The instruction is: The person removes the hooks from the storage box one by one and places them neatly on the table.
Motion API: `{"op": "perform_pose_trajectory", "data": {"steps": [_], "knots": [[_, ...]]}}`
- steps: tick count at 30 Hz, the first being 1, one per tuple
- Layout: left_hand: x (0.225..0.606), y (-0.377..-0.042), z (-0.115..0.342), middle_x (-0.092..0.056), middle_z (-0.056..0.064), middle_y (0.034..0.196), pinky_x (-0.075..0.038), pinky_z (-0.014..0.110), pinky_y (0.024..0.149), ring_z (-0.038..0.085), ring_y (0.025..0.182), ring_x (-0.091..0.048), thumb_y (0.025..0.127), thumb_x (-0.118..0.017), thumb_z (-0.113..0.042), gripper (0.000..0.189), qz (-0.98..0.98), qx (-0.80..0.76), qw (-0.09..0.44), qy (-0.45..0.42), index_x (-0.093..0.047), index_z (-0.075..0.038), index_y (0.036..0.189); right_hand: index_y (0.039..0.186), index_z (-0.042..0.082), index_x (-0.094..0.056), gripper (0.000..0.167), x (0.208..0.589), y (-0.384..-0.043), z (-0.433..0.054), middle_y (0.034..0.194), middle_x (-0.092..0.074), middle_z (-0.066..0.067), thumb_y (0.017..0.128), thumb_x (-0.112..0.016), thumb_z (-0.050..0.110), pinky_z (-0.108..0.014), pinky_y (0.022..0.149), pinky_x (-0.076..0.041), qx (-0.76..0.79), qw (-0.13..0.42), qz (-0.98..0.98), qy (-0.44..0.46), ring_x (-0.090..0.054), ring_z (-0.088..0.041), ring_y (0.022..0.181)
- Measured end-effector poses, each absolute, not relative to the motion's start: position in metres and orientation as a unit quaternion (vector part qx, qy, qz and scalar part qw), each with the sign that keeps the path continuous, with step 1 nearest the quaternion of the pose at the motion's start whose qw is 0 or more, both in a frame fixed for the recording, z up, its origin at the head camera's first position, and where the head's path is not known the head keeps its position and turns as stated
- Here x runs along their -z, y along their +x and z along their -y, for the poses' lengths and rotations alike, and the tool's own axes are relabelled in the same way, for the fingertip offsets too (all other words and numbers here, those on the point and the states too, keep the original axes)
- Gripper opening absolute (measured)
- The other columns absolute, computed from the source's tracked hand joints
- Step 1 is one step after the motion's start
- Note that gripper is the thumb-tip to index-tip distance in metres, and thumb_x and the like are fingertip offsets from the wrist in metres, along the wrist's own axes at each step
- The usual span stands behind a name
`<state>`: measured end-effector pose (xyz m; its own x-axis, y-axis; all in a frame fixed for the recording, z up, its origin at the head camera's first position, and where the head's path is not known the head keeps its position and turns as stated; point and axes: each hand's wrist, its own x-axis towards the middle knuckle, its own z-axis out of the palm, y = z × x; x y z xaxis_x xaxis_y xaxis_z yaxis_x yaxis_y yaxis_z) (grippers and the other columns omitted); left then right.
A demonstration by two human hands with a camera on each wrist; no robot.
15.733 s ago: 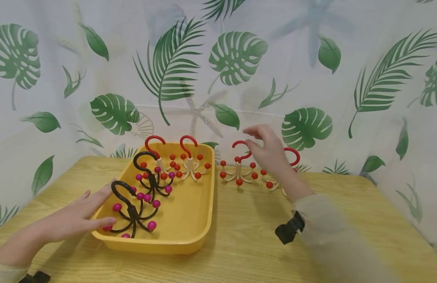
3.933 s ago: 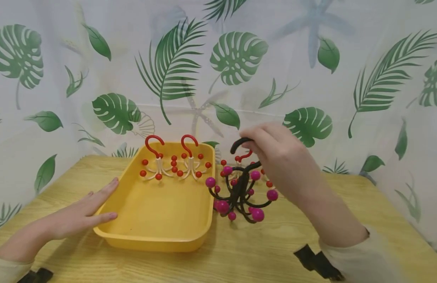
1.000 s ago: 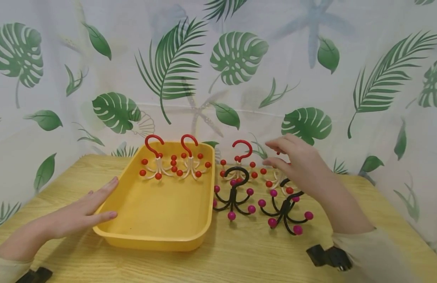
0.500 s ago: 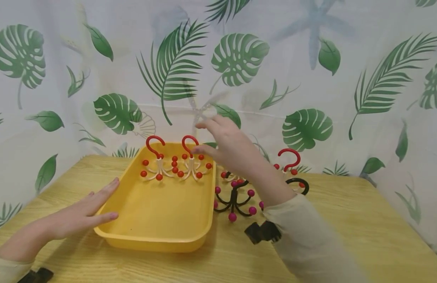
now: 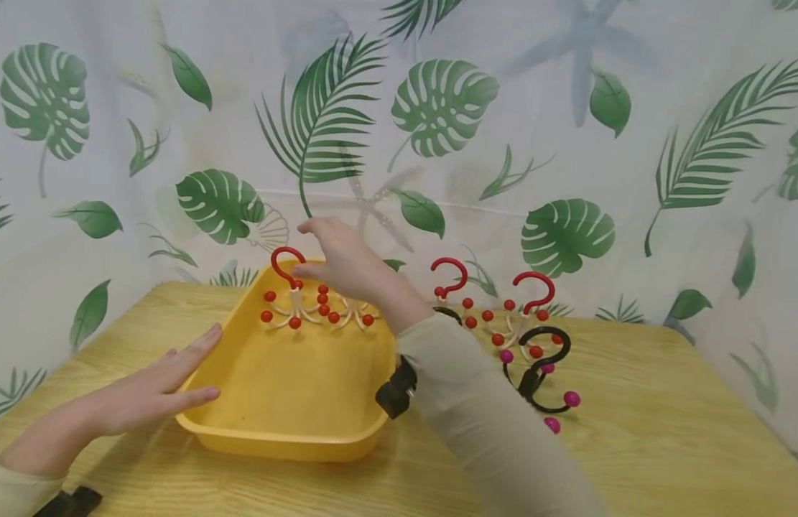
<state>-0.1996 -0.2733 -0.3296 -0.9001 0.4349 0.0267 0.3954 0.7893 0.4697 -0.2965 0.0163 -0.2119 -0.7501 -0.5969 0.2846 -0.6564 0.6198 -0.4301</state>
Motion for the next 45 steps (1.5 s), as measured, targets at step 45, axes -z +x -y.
{"op": "perform_pose_trajectory", "data": {"steps": [45], "knots": [[0.330,-0.199,0.271,-0.001,0.011,0.159,-0.003,0.063,0.109,0.033,0.143,-0.010,0.095,-0.051,-0.050,0.086,-0.943,-0.247,0.045,0.219,-0.003,-0.012,0.155,0.140,0.006,-0.049,0.053,0.267,-0.340,0.034,0.144,-0.036,-0.011,0.090,-0.067,0.011,-0.029,0.106,-0.035,-0.229,-0.004,0.922,0.311,-0.037,-0.024,0.130]]}}
